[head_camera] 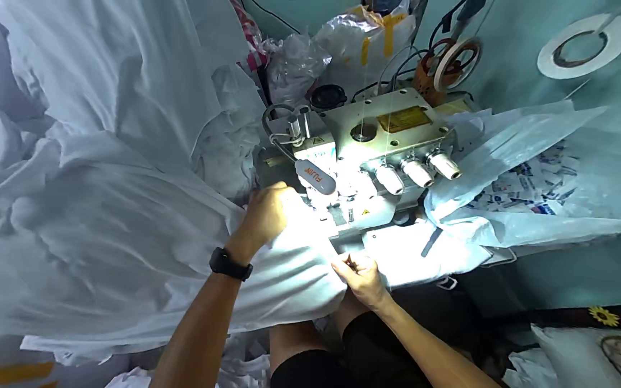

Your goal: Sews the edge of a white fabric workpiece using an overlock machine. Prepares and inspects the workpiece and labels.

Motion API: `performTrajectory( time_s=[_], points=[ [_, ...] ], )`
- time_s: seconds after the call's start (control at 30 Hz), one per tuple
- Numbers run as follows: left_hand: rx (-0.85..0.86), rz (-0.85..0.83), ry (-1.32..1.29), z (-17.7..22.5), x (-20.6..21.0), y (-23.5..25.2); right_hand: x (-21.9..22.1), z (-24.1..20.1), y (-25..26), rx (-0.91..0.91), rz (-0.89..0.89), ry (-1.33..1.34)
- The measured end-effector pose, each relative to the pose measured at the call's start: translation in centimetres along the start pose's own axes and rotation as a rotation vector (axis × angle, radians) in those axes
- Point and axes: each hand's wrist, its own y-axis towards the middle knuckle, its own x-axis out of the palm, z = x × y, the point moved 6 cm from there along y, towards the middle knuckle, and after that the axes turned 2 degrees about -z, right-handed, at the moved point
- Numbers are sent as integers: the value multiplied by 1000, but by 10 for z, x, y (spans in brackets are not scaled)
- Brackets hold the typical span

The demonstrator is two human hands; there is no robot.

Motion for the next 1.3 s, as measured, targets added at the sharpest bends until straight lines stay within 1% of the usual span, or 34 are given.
performTrajectory(
  time_s=[0.03,0.13,0.23,0.4,0.67,1.3],
  points=[
    [-21,4,-9,-2,6,0,1,2,0,-19,-11,-22],
    [-10,53,-17,-6,13,-2,1,5,0,-19,-29,-21],
    [7,92,-45,-10,17,-4,0,5,0,3,-34,2],
    [15,111,-71,-13,19,-6,0,6,0,7,-23,11],
    [14,244,-86,-15,27,-12,0,7,0,15,-15,9],
    [-7,248,-111,-18,30,-13,0,7,0,7,-1,16]
  ],
)
